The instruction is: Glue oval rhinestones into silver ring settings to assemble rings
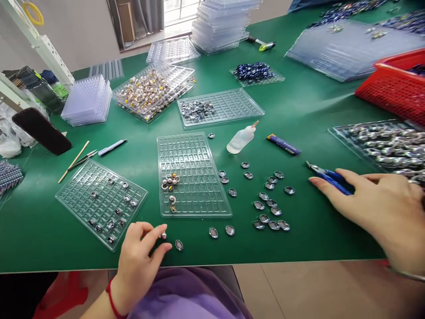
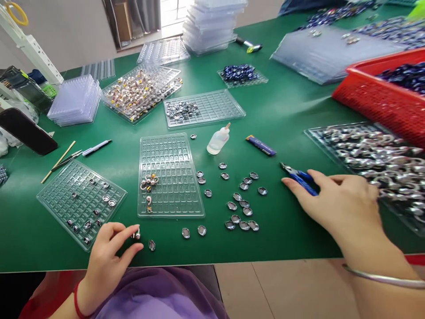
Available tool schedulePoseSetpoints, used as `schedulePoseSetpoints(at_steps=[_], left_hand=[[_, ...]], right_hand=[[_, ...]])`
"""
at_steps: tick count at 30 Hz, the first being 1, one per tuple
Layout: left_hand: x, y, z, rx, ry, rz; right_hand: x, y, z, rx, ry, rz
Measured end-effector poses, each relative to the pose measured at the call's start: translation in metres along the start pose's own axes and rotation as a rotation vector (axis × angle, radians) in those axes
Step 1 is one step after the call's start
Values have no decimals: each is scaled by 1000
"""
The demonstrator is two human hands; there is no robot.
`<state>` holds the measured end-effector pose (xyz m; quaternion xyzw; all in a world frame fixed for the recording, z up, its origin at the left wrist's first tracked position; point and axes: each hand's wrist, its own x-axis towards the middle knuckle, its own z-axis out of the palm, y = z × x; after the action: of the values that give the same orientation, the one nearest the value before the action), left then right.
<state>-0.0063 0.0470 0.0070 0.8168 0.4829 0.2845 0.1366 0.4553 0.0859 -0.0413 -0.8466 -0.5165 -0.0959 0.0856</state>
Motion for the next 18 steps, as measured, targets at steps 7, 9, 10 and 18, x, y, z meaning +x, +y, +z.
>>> schedulePoseSetpoints(at_steps=[7, 9, 10, 18], left_hand=[[8, -5, -5, -121, -183, -195], [8, -4, -7, -203, -168, -259], [7, -3, -8, -268, -162, -301], [-14, 13, -21, -1029, -137, -850]], right_hand=[[18, -99, -36, 507, -18, -35], [30, -127, -33, 601, -109, -78], [36, -138, -29, 627, -140, -89], [39, -164, -21, 911, -115, -15]])
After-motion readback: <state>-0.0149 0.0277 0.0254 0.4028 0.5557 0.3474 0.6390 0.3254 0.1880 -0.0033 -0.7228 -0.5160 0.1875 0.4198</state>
